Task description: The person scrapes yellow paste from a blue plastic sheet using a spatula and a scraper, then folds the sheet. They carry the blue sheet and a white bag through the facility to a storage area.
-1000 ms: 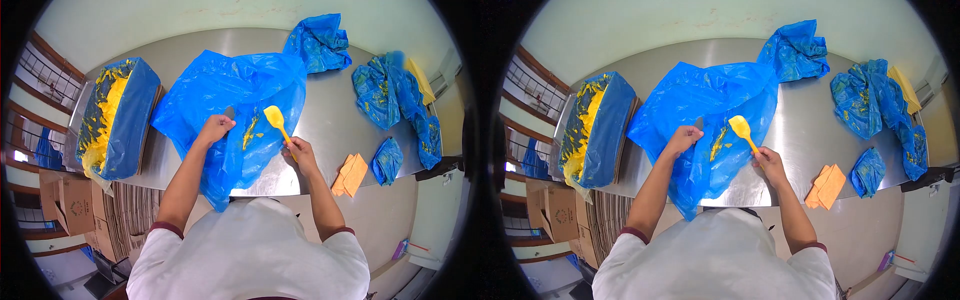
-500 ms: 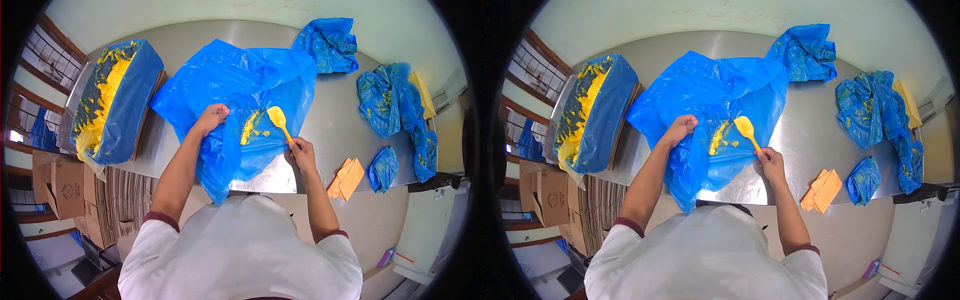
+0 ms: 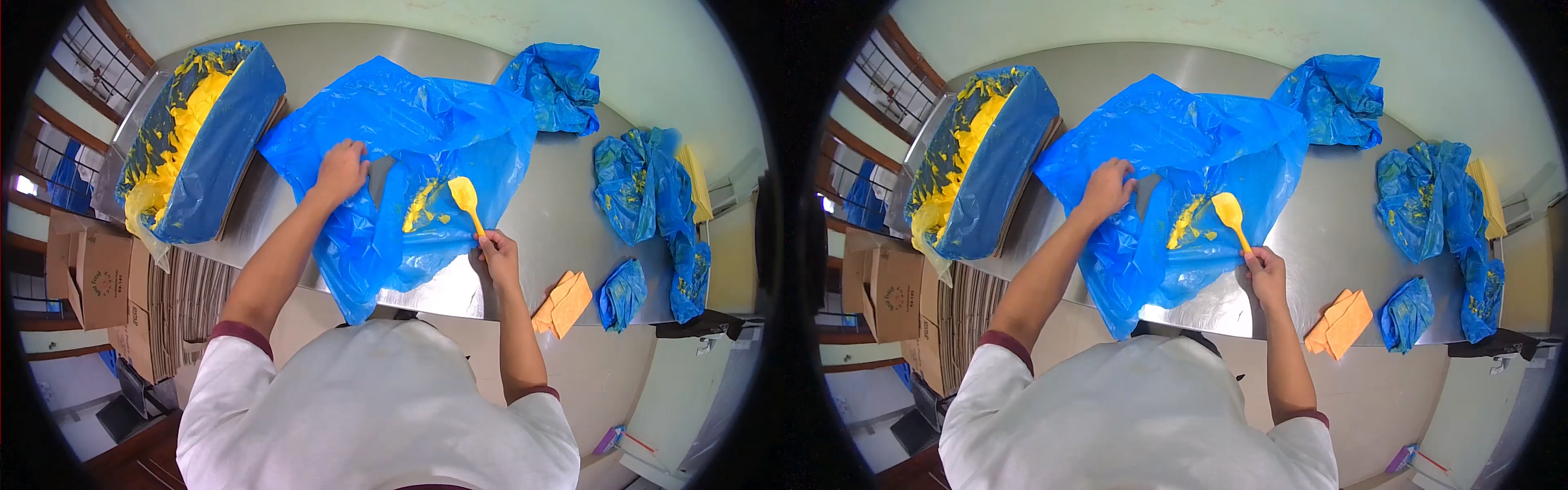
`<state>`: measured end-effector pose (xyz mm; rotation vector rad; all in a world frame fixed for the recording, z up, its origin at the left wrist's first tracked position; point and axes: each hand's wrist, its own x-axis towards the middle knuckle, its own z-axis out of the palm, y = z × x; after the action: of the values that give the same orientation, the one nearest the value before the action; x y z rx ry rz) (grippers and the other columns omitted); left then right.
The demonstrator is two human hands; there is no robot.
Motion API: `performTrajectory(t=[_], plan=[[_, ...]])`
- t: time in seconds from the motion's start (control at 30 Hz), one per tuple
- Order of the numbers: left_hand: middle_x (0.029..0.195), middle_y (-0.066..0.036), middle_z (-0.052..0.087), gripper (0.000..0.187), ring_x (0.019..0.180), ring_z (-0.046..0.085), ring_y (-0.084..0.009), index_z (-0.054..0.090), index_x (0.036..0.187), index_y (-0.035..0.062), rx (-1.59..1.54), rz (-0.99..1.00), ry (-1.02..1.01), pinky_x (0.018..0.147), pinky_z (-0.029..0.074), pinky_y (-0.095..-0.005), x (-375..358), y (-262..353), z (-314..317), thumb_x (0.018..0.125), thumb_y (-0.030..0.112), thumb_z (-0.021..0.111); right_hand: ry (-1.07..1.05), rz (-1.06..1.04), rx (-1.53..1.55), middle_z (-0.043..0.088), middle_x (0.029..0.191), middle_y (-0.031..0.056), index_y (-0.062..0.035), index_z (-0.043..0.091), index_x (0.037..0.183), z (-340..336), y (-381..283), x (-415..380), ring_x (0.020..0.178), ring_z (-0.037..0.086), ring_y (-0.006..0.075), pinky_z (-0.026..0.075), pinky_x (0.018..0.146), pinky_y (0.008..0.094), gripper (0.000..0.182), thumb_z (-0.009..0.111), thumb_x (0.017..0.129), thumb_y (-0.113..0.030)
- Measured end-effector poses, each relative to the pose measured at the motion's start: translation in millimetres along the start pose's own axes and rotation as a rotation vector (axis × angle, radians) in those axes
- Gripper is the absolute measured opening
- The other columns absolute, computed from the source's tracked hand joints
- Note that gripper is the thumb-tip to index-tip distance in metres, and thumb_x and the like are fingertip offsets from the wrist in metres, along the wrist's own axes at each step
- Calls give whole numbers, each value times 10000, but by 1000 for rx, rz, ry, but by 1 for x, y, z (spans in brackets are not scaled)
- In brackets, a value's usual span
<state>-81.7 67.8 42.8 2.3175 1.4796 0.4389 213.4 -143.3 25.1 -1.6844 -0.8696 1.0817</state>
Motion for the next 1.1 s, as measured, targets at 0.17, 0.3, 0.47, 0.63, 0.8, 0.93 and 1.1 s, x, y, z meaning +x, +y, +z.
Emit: performTrajectory(t=[0.17, 0.3, 0.47, 0.63, 0.8, 0.93, 1.1], plan=[[1249, -129, 481, 760, 1132, 465, -335, 439, 1348, 140, 46, 156, -113, 918, 394, -459, -25, 25, 5, 658, 227, 744, -13, 9, 31, 590, 729, -6, 6, 675, 933, -1, -3, -3, 586, 473, 52, 395, 547, 189, 139, 587, 898, -96], [1315, -124, 443, 778, 1173, 439, -334, 431, 1359, 152, 152, 86, -101, 925, 378, -477, -23, 40, 13, 657, 256, 750, -19, 10, 0, 591, 746, -4, 11, 677, 929, -3, 2, -2, 592, 472, 51, 397, 557, 191, 145, 583, 900, -96], [1333, -134, 439, 721, 1176, 446, -332, 442, 1348, 140, 268, -7, -39, 910, 395, -467, -6, 26, 5, 709, 322, 722, -22, 5, -34, 587, 737, -10, 16, 673, 943, -3, -2, -6, 599, 480, 52, 404, 560, 192, 151, 583, 900, -97], [1035, -131, 624, 483, 912, 606, -289, 581, 1159, 55, -98, -28, 100, 779, 483, -374, 19, 6, 10, 777, 326, 699, -22, 18, -44, 601, 746, -5, 0, 674, 960, -5, -4, -7, 616, 503, 50, 411, 537, 204, 154, 580, 903, -108], [791, -98, 641, 286, 678, 597, -169, 650, 910, 14, -879, -426, -344, 598, 489, -308, 30, 34, 26, 818, 279, 707, 66, -100, -317, 622, 659, 43, -46, 675, 995, -25, -35, -11, 595, 579, 116, 437, 519, 277, 183, 583, 905, -176], [703, -69, 630, 165, 598, 569, -135, 638, 811, 20, -847, -385, -285, 546, 467, -290, 38, 20, 51, 842, 176, 681, -37, -389, -773, 648, 737, 165, -115, 671, 1056, -21, -73, 14, 713, 631, 357, 489, 630, 409, 217, 566, 895, -216], [670, -15, 598, 118, 563, 521, -103, 618, 796, 48, -768, -298, -232, 514, 425, -271, 34, 17, 56, 858, 143, 651, -9, -531, -964, 669, 830, 152, -152, 654, 1119, -5, -64, 51, 755, 641, 350, 510, 681, 431, 254, 536, 896, -178]])
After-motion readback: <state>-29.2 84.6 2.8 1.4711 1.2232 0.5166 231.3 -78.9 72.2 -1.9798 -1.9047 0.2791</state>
